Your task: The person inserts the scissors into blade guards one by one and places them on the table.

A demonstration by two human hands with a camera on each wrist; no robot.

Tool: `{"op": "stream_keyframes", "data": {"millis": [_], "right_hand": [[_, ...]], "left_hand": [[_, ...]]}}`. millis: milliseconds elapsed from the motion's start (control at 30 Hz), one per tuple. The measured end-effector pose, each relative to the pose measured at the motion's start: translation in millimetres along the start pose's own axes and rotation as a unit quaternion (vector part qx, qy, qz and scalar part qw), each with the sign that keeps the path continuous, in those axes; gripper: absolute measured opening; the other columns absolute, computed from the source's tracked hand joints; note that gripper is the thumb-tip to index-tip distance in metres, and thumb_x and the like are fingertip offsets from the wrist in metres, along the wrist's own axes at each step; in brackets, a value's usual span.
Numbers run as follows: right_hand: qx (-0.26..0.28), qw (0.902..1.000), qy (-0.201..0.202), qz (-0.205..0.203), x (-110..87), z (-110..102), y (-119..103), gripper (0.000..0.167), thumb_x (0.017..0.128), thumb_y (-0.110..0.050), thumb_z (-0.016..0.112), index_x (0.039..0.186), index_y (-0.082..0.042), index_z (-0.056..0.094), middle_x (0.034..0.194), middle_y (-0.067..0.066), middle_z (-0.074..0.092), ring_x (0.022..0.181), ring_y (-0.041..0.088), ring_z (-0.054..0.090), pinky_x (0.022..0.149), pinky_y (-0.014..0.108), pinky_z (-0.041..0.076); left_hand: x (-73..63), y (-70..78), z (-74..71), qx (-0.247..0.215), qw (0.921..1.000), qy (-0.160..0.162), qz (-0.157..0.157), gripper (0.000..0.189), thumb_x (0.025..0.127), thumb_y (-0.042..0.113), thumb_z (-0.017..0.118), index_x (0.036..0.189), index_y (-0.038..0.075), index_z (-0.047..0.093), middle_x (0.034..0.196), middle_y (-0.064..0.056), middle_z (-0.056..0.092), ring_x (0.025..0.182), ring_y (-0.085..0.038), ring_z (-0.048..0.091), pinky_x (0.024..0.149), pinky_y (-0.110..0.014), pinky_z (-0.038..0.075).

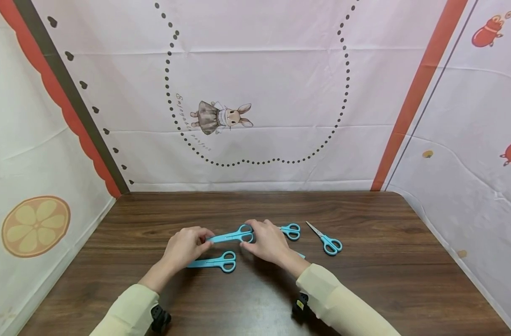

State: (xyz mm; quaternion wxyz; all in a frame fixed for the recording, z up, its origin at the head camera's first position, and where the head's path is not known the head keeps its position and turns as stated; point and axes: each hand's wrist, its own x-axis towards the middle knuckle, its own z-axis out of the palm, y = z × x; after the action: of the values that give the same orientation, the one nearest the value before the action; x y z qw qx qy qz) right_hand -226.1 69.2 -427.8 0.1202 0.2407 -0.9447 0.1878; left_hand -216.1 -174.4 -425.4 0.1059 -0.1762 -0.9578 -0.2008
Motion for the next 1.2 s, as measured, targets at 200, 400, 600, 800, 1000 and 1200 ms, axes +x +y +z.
{"op": "stream_keyframes", "data": {"millis": [200, 400, 600, 800, 1000, 1200], "right_hand": [[-0.003, 1.0, -0.008, 0.005, 2.6, 1.4, -0.6, 0.055, 0.079, -0.046, 0.068, 0.124, -0.016, 0.056, 0.094, -0.004, 0.066, 0.077, 0.017, 0.054, 0.052, 0.025, 0.038], [0.004, 0.9999, -0.008, 0.008, 5.5, 4.7, -0.7, 0.055, 0.08, -0.044, 0.068, 0.124, -0.015, 0.055, 0.084, -0.004, 0.064, 0.075, 0.017, 0.054, 0.05, 0.026, 0.036], [0.004, 0.9998, -0.007, 0.02, 8.0, 8.6, 0.3, 0.055, 0.079, -0.045, 0.068, 0.123, -0.015, 0.055, 0.074, -0.006, 0.061, 0.075, 0.016, 0.054, 0.049, 0.025, 0.035], [0.012, 0.9993, -0.012, 0.034, 10.6, 10.8, 0.6, 0.054, 0.079, -0.045, 0.068, 0.123, -0.016, 0.055, 0.073, -0.006, 0.061, 0.077, 0.017, 0.056, 0.049, 0.025, 0.036], [0.005, 0.9991, -0.018, 0.038, 11.8, 14.3, 1.6, 0.054, 0.08, -0.045, 0.067, 0.123, -0.016, 0.055, 0.077, -0.004, 0.064, 0.08, 0.019, 0.057, 0.05, 0.025, 0.037], [0.004, 0.9987, -0.025, 0.044, 13.5, 15.4, 1.3, 0.053, 0.08, -0.046, 0.066, 0.123, -0.016, 0.055, 0.088, -0.001, 0.067, 0.085, 0.021, 0.058, 0.055, 0.029, 0.043]], "left_hand": [[1.1, -2.2, 0.5, 0.0, 0.9999, -0.005, -0.011, 0.011, 0.081, 0.025, 0.07, 0.092, 0.022, 0.071, 0.068, 0.014, 0.054, 0.053, -0.002, 0.045, 0.044, -0.022, 0.035], [1.8, -5.1, 2.3, -0.002, 0.9996, -0.012, -0.026, 0.012, 0.081, 0.026, 0.07, 0.092, 0.023, 0.071, 0.071, 0.013, 0.056, 0.055, -0.003, 0.047, 0.045, -0.024, 0.036], [5.2, -8.6, 5.6, -0.005, 0.999, -0.02, -0.039, 0.013, 0.081, 0.026, 0.07, 0.093, 0.023, 0.071, 0.072, 0.011, 0.056, 0.055, -0.004, 0.047, 0.045, -0.025, 0.036], [9.2, -11.3, 8.1, 0.0, 0.999, -0.016, -0.043, 0.011, 0.081, 0.027, 0.07, 0.092, 0.023, 0.071, 0.072, 0.011, 0.058, 0.057, -0.004, 0.048, 0.045, -0.025, 0.037], [10.8, -12.7, 9.3, 0.003, 0.9989, -0.018, -0.043, 0.011, 0.082, 0.026, 0.069, 0.092, 0.023, 0.071, 0.072, 0.01, 0.058, 0.057, -0.004, 0.048, 0.046, -0.025, 0.037], [13.2, -14.6, 11.0, 0.001, 0.9988, -0.019, -0.045, 0.011, 0.082, 0.026, 0.07, 0.092, 0.022, 0.071, 0.071, 0.01, 0.057, 0.055, -0.005, 0.046, 0.045, -0.026, 0.036]]}}
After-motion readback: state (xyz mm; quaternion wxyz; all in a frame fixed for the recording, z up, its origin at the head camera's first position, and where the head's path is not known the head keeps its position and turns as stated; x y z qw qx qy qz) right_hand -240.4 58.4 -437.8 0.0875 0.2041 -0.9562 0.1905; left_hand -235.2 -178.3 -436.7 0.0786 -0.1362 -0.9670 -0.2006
